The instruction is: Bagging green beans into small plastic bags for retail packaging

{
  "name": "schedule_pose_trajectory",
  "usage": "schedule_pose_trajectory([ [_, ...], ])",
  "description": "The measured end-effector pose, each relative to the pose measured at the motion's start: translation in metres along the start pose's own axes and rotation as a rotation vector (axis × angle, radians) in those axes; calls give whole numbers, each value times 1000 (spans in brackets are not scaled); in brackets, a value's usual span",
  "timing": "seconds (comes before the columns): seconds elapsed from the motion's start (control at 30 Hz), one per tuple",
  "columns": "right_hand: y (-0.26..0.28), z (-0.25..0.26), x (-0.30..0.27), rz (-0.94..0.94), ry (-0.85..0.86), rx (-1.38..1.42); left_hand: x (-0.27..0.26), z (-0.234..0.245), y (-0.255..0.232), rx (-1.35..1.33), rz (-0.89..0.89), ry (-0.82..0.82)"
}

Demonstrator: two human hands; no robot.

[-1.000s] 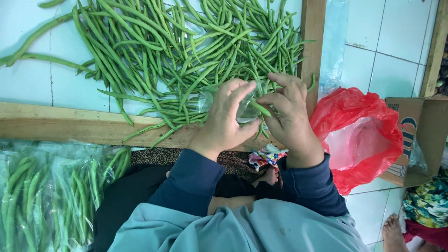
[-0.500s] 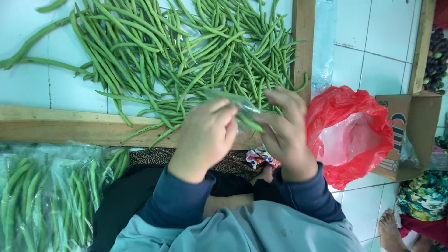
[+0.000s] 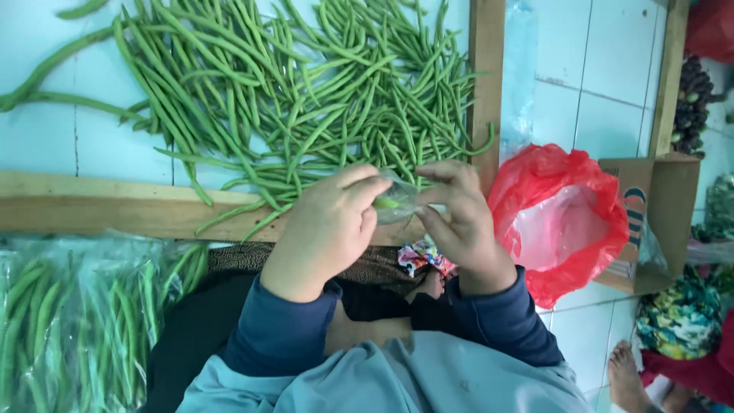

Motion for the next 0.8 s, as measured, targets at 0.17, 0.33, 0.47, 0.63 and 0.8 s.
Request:
schedule_pose_trajectory([
  [0.17, -104, -17, -11, -192, -186, 266, -1, -5, 8, -45, -69, -106],
  [0.33, -234, -51, -12, -451, -4, -8, 2, -6, 8, -71, -43, -87],
  [0.47, -286, -80, 20, -508, 119, -135, 6, -20, 13, -164, 31, 85],
  [0.63, -277, -109, 61, -669, 433, -226, 7, -27, 14, -288, 36, 205],
  [0.8, -274, -111, 52, -538, 486, -310, 5, -29, 15, -275, 50, 220],
])
Point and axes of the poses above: each hand's wrist, its own x-axis towards the middle knuckle, its own z-axis out of the back of the hand, y = z × x, the point moved 5 cm from there along x, towards the middle knuckle, and after that the axes turned 13 degrees about z, right-handed, at the moved point
